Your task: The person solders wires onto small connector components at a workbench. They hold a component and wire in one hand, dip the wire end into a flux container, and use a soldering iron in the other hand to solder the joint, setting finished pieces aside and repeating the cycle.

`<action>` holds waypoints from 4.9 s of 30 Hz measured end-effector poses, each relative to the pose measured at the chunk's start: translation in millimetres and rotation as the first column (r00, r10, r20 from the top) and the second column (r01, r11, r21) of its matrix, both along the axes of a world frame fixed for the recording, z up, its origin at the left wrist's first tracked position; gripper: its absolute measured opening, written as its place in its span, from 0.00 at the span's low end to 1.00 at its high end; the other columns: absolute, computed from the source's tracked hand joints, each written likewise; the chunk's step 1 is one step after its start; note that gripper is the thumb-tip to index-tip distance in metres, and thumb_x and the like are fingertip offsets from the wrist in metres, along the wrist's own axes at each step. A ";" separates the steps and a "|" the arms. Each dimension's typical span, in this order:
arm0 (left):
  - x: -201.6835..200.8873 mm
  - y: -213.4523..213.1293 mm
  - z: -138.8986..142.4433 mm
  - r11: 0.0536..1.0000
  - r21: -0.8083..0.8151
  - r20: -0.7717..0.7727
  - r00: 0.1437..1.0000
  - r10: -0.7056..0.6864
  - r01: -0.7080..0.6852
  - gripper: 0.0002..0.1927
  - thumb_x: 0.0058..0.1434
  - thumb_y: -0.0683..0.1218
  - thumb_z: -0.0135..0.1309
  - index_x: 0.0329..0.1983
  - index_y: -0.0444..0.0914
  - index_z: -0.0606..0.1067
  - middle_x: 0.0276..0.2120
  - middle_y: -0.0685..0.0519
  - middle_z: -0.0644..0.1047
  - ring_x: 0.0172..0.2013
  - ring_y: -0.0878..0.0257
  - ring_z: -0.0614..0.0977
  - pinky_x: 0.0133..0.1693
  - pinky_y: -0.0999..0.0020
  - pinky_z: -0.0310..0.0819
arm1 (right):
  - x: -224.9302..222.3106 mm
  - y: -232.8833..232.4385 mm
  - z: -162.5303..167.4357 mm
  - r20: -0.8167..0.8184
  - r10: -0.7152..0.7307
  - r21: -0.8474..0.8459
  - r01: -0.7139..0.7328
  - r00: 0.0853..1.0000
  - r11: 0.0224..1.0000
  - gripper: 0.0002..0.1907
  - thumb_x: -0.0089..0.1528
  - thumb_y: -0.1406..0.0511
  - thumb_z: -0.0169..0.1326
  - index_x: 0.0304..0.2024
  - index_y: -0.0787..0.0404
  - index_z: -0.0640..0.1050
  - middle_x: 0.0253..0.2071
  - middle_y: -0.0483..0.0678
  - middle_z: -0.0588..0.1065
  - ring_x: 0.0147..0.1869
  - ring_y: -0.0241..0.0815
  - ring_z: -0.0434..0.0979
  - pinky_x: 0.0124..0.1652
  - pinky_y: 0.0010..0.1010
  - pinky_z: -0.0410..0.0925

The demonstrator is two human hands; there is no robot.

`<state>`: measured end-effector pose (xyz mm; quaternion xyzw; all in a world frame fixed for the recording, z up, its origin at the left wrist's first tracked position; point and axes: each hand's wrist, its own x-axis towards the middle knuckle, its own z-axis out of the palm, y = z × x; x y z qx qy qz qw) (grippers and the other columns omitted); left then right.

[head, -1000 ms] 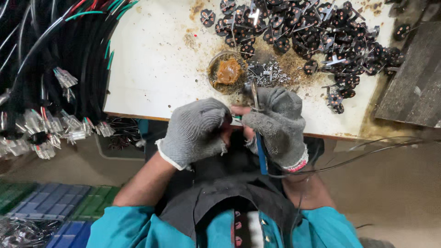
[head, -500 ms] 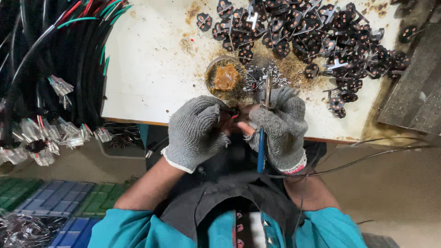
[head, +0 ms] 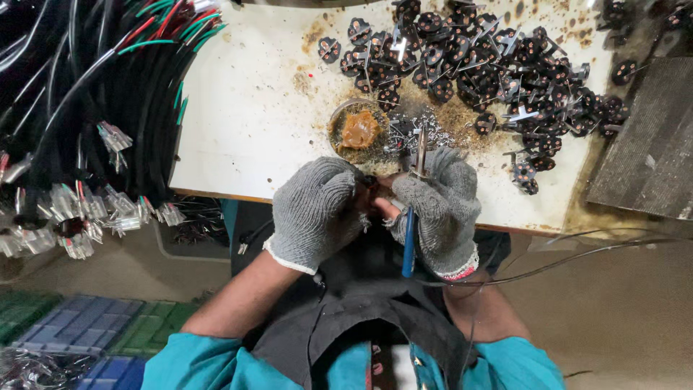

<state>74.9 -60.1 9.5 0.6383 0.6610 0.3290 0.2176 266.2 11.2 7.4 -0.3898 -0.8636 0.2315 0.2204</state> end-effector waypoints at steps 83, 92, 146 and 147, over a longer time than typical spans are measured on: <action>-3.4 -2.1 -2.5 0.999 0.053 -0.003 1.000 0.012 -0.012 0.09 0.57 0.42 0.64 0.36 0.40 0.75 0.39 0.49 0.78 0.38 0.50 0.80 0.38 0.57 0.75 | 39.6 -33.7 -34.1 0.173 0.341 0.012 -0.349 0.924 0.937 0.15 0.43 0.57 0.63 0.34 0.44 0.85 0.18 0.43 0.72 0.22 0.49 0.73 0.25 0.45 0.63; -4.7 -4.2 2.3 0.999 0.035 0.002 1.000 -0.009 0.009 0.10 0.51 0.42 0.63 0.35 0.40 0.74 0.40 0.49 0.78 0.39 0.50 0.80 0.40 0.58 0.76 | 36.5 -40.0 -23.0 -0.062 0.181 0.012 -0.181 0.981 0.983 0.14 0.53 0.60 0.63 0.40 0.55 0.83 0.30 0.45 0.77 0.36 0.51 0.78 0.39 0.44 0.69; -7.7 -3.3 -1.1 0.999 0.043 -0.014 1.000 -0.021 0.021 0.11 0.52 0.44 0.63 0.37 0.42 0.74 0.39 0.51 0.77 0.37 0.52 0.80 0.37 0.58 0.75 | -4.3 -6.2 18.6 0.243 -0.146 0.175 0.104 0.959 0.979 0.13 0.57 0.66 0.66 0.46 0.53 0.83 0.42 0.50 0.80 0.44 0.55 0.79 0.44 0.44 0.69; -7.8 -3.0 -1.9 0.999 0.049 -0.018 1.000 -0.019 0.020 0.11 0.52 0.44 0.63 0.37 0.42 0.74 0.39 0.51 0.77 0.37 0.52 0.80 0.37 0.58 0.75 | -2.4 -8.5 16.2 0.203 -0.096 0.172 0.061 0.974 0.983 0.13 0.59 0.68 0.64 0.47 0.55 0.83 0.45 0.51 0.81 0.46 0.55 0.79 0.45 0.44 0.70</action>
